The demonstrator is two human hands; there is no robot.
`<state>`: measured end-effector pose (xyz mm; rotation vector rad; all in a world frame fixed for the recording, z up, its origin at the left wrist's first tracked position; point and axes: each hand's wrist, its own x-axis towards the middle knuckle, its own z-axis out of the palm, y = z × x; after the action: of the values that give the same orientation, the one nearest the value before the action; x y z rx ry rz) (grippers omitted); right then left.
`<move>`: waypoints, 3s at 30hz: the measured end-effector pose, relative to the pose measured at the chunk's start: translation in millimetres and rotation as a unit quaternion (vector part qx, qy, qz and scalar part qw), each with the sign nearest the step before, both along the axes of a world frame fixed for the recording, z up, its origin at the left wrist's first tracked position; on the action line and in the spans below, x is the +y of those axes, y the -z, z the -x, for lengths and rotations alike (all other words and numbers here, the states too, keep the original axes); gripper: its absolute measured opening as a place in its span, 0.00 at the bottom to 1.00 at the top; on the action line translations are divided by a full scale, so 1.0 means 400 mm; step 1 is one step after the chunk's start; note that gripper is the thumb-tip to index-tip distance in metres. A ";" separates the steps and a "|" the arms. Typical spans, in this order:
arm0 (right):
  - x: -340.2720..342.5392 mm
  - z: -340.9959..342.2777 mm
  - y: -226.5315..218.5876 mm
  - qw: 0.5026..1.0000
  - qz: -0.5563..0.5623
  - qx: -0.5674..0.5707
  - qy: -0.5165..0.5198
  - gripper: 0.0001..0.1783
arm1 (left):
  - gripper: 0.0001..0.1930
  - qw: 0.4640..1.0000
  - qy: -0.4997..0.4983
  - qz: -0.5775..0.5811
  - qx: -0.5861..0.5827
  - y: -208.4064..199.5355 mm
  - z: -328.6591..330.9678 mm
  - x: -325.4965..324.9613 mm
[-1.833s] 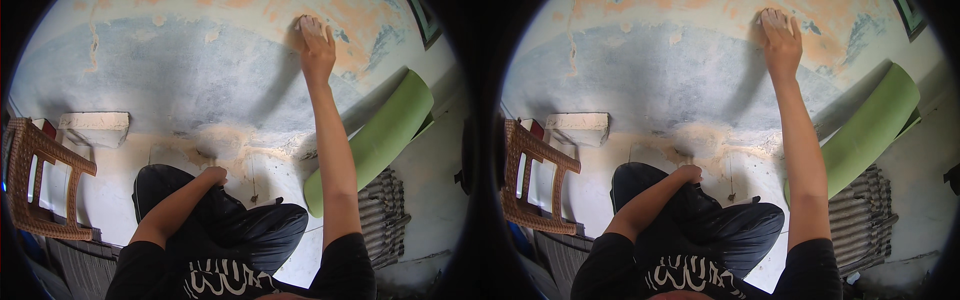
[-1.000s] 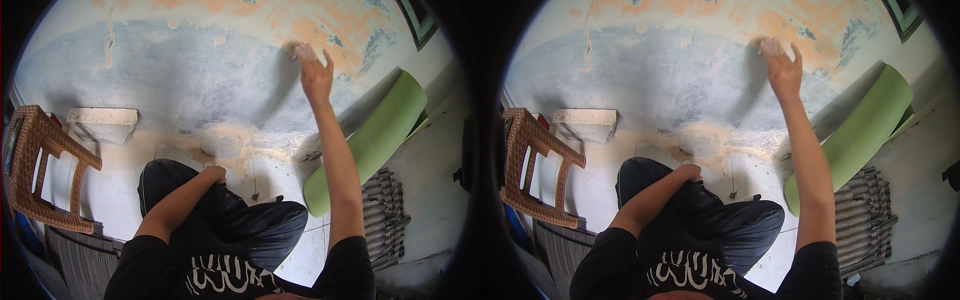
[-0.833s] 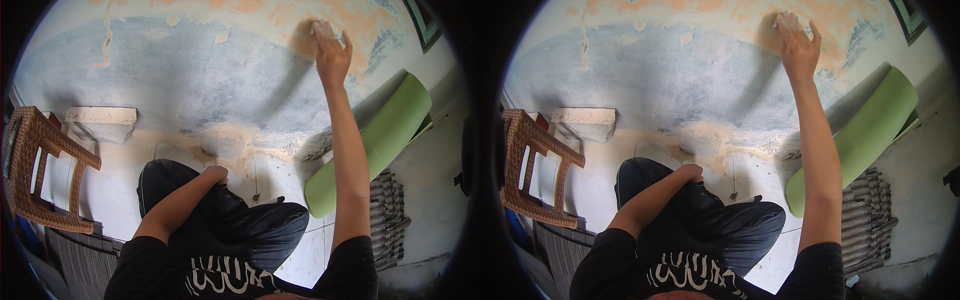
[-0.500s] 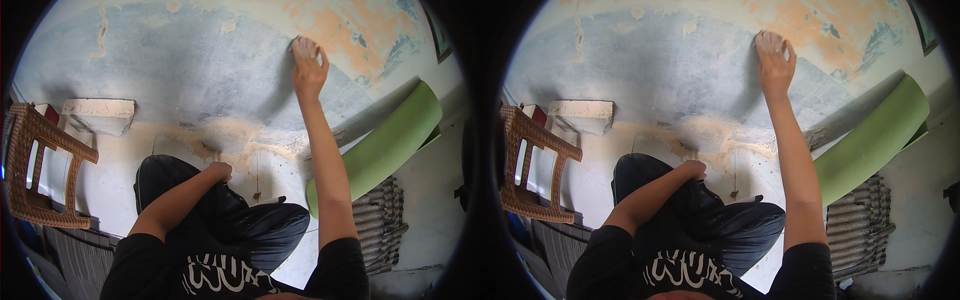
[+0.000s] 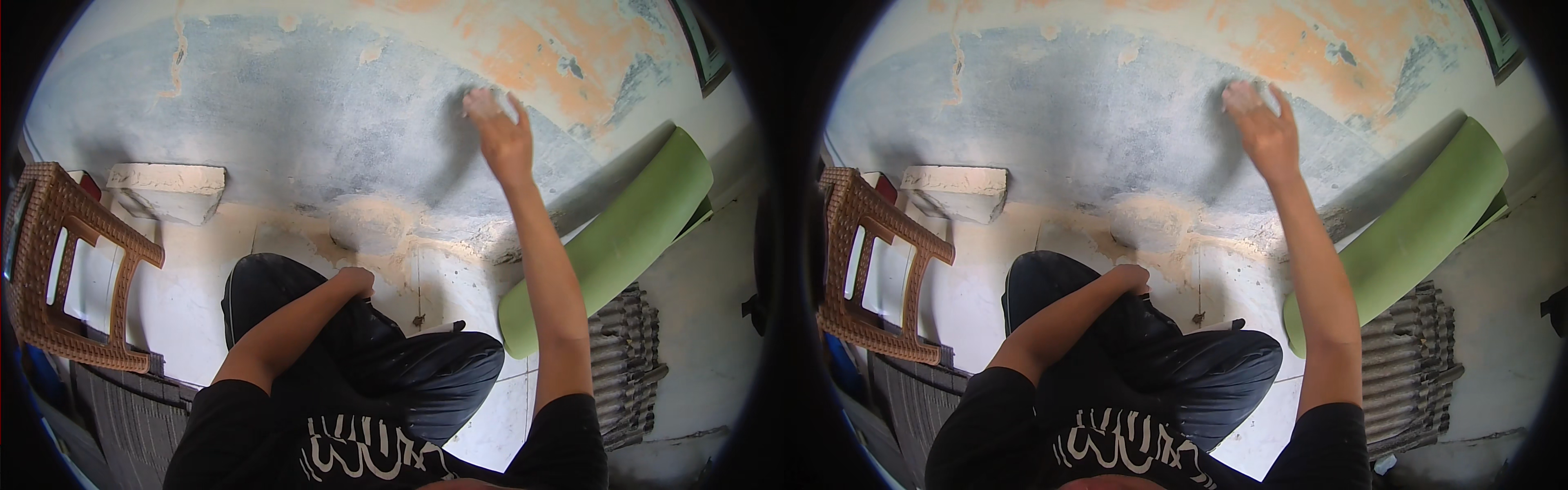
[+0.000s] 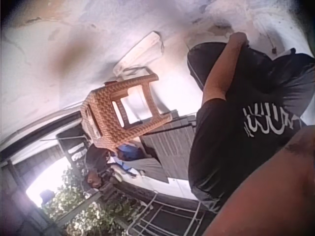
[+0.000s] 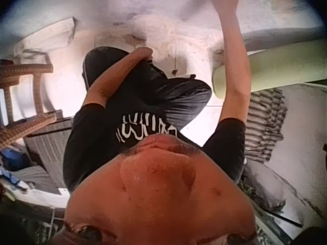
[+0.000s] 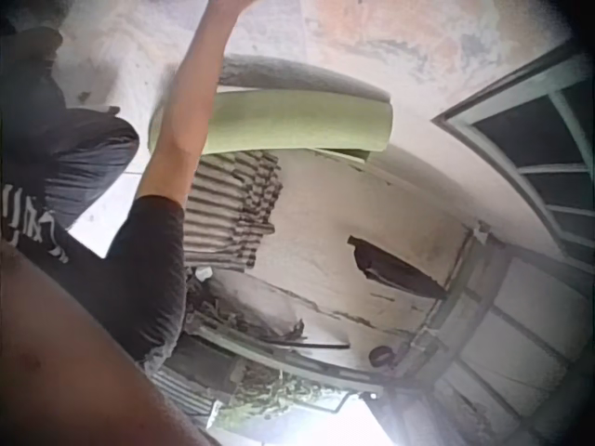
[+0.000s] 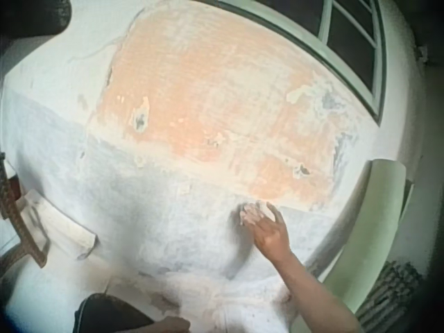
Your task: The person sands a wall with a piece of sandpaper, moving the paper across the surface of the wall to smooth it.
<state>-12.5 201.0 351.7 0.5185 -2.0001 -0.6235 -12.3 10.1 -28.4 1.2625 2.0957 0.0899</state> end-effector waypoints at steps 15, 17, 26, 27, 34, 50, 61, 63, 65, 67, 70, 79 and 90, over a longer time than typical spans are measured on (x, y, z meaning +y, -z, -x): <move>0.012 0.135 0.046 0.975 0.071 0.210 0.007 0.20 | 0.22 1.000 0.013 0.002 -0.007 -0.063 -0.033 0.009; 0.012 0.109 0.099 0.979 0.071 0.188 0.021 0.20 | 0.22 1.000 0.019 0.005 -0.006 -0.058 -0.031 0.013; 0.002 0.017 0.097 0.997 0.075 0.014 0.001 0.20 | 0.23 1.000 0.002 0.021 -0.002 -0.003 -0.004 0.009; 0.004 0.016 0.081 0.997 0.074 0.015 0.000 0.20 | 0.23 1.000 0.007 0.024 -0.002 -0.006 -0.003 0.013; 0.012 0.040 -0.125 0.989 0.022 0.137 0.041 0.22 | 0.23 0.999 0.025 0.024 -0.006 0.000 -0.011 0.010; 0.019 0.036 0.237 0.984 0.129 0.096 0.074 0.23 | 0.25 0.999 0.030 -0.013 -0.016 -0.043 -0.016 0.003; -0.015 -0.056 0.190 0.992 0.119 -0.018 0.045 0.21 | 0.23 1.000 0.016 0.004 -0.002 -0.030 -0.018 0.010; -0.010 -0.027 0.116 0.994 0.091 0.046 0.044 0.23 | 0.23 1.000 0.015 0.005 -0.004 -0.032 -0.018 0.009; -0.013 0.011 0.029 0.994 0.078 0.072 0.036 0.24 | 0.22 1.000 0.011 0.006 -0.006 -0.036 -0.018 0.007; -0.024 0.044 -0.042 0.986 0.092 0.140 0.002 0.25 | 0.22 1.000 0.010 0.003 -0.006 -0.047 -0.020 0.006; -0.015 0.088 -0.052 0.981 0.121 0.154 0.001 0.25 | 0.21 1.000 0.011 -0.005 -0.007 -0.066 -0.029 0.010; -0.006 0.033 0.353 0.982 0.172 0.040 0.074 0.22 | 0.21 1.000 0.022 -0.005 -0.012 -0.078 -0.031 0.017; 0.030 -0.090 0.368 0.978 0.183 -0.088 0.038 0.21 | 0.23 1.000 0.019 0.019 -0.004 -0.046 -0.015 0.017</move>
<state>23.4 213.0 204.5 0.2816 -2.2466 -0.2493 -6.3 17.1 -10.1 1.2773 2.0553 0.0376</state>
